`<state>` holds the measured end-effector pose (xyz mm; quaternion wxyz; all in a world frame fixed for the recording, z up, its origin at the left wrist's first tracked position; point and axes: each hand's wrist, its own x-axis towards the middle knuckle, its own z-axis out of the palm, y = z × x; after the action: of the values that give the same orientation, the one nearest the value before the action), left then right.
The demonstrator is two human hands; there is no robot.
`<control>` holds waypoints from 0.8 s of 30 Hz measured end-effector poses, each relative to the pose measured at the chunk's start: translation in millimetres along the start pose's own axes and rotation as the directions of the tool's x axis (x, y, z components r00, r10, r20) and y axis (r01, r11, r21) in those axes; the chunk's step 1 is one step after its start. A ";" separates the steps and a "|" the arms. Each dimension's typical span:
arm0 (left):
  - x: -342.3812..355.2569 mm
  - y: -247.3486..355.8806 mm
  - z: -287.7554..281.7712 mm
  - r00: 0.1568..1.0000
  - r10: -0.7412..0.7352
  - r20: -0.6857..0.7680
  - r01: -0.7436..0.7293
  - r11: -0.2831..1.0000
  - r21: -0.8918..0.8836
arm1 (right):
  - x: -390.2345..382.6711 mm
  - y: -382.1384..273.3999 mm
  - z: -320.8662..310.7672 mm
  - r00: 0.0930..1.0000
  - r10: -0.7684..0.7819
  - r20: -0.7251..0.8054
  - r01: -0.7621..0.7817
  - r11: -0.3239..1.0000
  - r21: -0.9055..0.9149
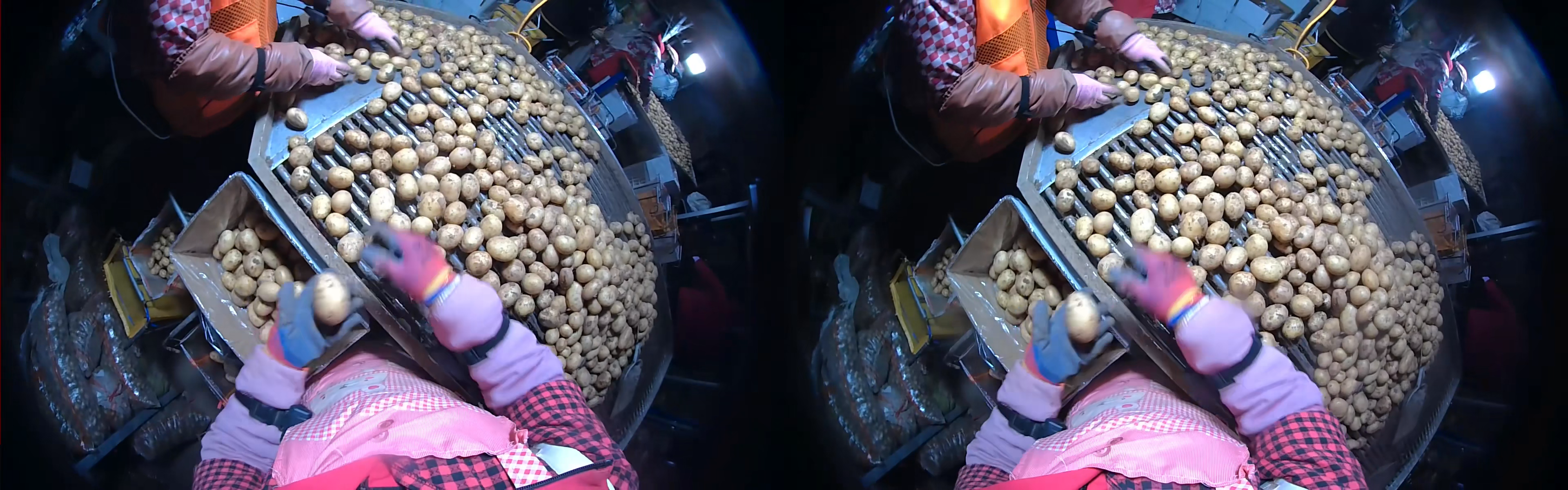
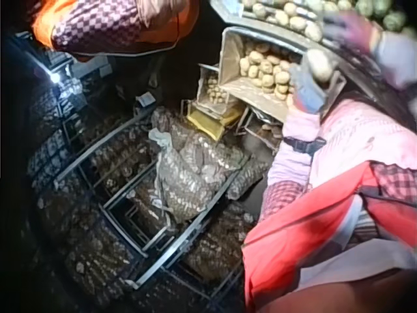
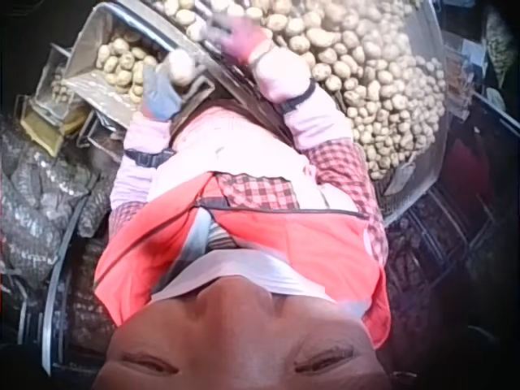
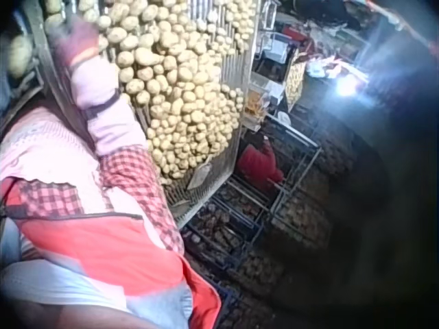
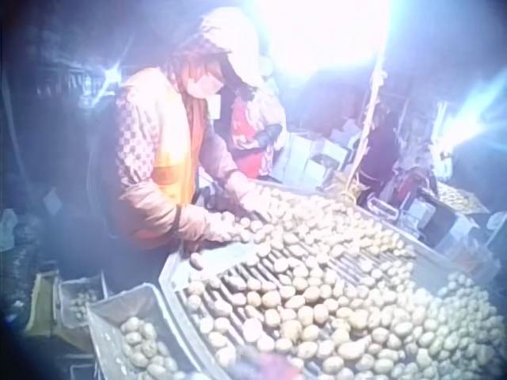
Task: Sorting potatoes on a large sorting table and placing them into boxes.
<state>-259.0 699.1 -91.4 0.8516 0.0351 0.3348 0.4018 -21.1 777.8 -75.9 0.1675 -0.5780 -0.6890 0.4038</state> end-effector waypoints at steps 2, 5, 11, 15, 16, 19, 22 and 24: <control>16.0 6.3 -6.6 0.990 -0.070 0.119 0.082 0.991 -0.104 | 46.8 9.6 -2.5 0.963 0.087 -0.256 -0.207 0.846 -0.491; 31.2 12.6 -9.5 0.989 -0.054 0.137 0.086 0.969 -0.234 | 89.9 13.6 1.6 0.942 0.318 -0.109 -0.309 0.693 -0.651; 34.4 10.3 -20.6 0.991 0.042 0.128 0.036 0.833 -0.552 | 60.1 -0.8 9.7 0.973 -0.012 -0.231 0.009 1.000 -0.014; 23.3 11.4 -8.8 0.969 0.165 0.184 -0.046 0.851 -0.523 | -1.6 -25.2 31.8 0.937 -0.345 -0.045 0.347 0.937 0.048; 15.3 12.2 -6.1 0.972 0.172 0.158 -0.069 0.859 -0.507 | -6.7 -18.8 33.7 0.954 -0.280 -0.108 0.294 0.946 0.137; -7.0 15.6 -7.7 0.981 0.155 0.120 -0.069 0.847 -0.527 | -24.8 -7.6 24.2 0.972 -0.094 -0.214 0.148 0.957 0.249; -25.6 17.5 -30.3 0.960 0.243 0.142 -0.135 0.841 -0.524 | -45.6 -14.8 6.3 0.996 -0.023 -0.087 0.051 0.942 0.333; -48.3 31.7 -56.3 0.875 0.457 0.160 -0.368 0.842 -0.394 | -67.2 13.2 15.2 0.987 -0.129 -0.101 0.142 0.980 0.137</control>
<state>-335.5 674.6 -98.3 0.7714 0.0041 0.1330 0.6223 -4.4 709.7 -79.4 0.2672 -0.5340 -0.6875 0.4132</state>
